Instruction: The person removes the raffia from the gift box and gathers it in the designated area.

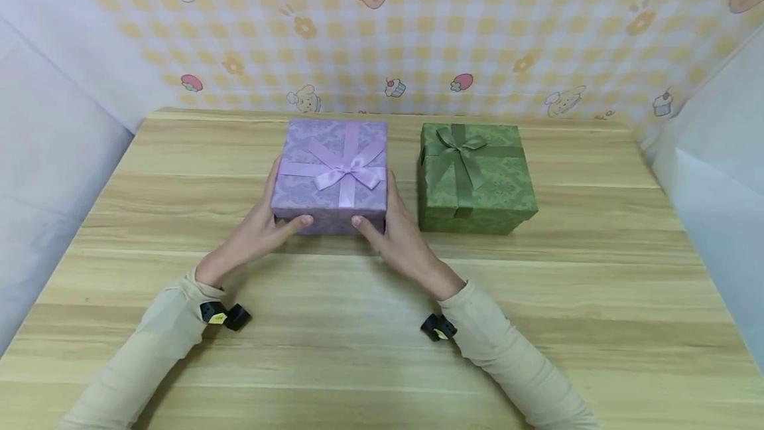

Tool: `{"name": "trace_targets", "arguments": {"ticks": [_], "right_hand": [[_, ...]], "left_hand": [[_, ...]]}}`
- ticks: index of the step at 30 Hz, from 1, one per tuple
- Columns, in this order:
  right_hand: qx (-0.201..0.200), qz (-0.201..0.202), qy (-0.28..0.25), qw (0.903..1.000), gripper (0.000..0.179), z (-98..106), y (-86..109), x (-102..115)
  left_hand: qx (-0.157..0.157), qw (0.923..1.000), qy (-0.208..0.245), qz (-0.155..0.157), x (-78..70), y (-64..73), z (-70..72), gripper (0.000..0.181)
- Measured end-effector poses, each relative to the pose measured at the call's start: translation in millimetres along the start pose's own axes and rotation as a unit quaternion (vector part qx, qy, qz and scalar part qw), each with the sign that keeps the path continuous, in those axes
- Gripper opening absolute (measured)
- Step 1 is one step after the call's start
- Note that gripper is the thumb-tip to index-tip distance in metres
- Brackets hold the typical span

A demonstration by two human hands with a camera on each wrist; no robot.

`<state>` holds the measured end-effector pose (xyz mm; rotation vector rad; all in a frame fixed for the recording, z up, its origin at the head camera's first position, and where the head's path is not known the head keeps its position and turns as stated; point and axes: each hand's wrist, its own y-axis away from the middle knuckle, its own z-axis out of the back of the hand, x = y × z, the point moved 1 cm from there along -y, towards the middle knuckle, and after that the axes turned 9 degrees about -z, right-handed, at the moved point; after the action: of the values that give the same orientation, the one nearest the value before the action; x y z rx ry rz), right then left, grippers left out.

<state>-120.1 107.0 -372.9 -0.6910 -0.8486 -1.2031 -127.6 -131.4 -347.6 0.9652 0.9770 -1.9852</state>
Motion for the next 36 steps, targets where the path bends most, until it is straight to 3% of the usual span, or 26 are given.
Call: {"name": "trace_targets", "arguments": {"ticks": [11, 23, 32, 36], "right_hand": [[-0.01, 0.006, 0.009, 0.9999, 0.09, 2, 0.6, 0], [-0.027, 0.023, 0.031, 0.9989, 0.09, 6, -1.0, 6], [-0.037, 0.027, 0.023, 0.9987, 0.091, 8, -1.8, 10], [-0.052, 0.04, 0.036, 0.9972, 0.091, 10, -2.1, 15]], "left_hand": [[0.001, 1.0, 0.003, -0.006, -4.8, -3.1, -0.7, 0.101], [-0.001, 0.9998, -0.011, 0.015, -10.1, -4.3, 2.2, 0.102], [-0.011, 0.9992, -0.024, -0.03, -16.7, -11.7, 5.0, 0.103], [-0.01, 0.9989, -0.029, -0.034, -19.6, -13.0, 6.9, 0.102]]}}
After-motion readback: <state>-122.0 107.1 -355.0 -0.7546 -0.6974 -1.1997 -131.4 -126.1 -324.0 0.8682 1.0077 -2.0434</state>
